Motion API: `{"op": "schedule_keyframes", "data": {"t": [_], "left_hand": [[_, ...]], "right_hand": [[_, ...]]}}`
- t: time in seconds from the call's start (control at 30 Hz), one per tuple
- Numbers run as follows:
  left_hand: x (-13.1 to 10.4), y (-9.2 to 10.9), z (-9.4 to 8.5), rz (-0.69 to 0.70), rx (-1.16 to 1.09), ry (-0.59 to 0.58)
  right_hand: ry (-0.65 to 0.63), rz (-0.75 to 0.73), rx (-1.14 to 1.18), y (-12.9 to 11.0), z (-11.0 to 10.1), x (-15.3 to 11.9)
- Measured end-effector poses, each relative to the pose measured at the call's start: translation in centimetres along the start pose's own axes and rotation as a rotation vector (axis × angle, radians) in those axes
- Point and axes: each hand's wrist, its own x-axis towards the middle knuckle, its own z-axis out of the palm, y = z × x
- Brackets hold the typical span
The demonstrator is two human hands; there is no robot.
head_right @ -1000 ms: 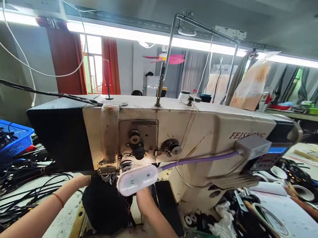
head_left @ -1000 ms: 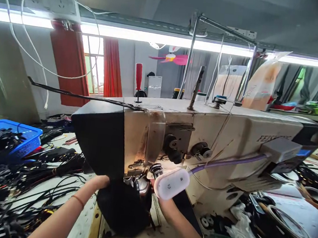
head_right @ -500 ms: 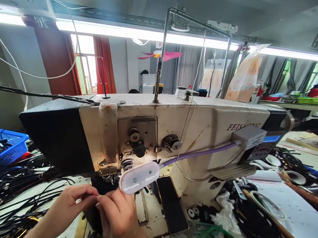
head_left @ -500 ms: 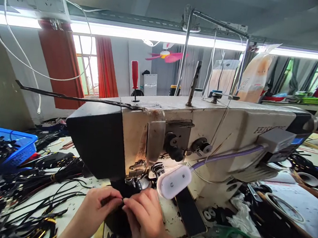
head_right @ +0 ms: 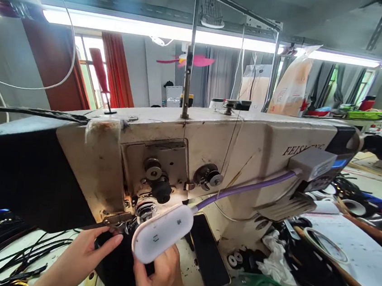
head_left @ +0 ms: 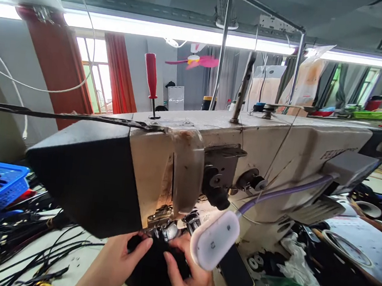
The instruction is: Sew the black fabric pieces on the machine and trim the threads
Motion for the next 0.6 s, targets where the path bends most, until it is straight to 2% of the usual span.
{"op": "schedule_keyframes", "data": {"t": [0.13, 0.2, 0.27, 0.33, 0.43, 0.6], "left_hand": [[0.4, 0.1, -1.1, -0.103, 0.018, -0.136], [0.7, 0.6, -1.5, -0.174, 0.066, -0.16], [1.2, 1.1, -1.7, -0.192, 0.062, -0.122], [1.6, 1.3, -1.9, -0.149, -0.009, -0.048], [2.2, 0.7, -2.2, -0.088, -0.121, -0.008], [2.5, -0.4, -2.4, -0.146, -0.135, -0.206]], "right_hand": [[0.04, 0.117, -0.001, 0.1, 0.5, -2.1], [0.022, 0.147, 0.014, 0.0, 0.8, -2.8], [0.001, 0.17, 0.04, -0.2, 0.8, -3.0], [0.008, 0.193, 0.061, -0.4, 0.7, -2.9], [0.021, 0.206, 0.069, -0.5, 0.6, -2.7], [0.018, 0.213, 0.067, -0.2, 0.8, -3.2]]}}
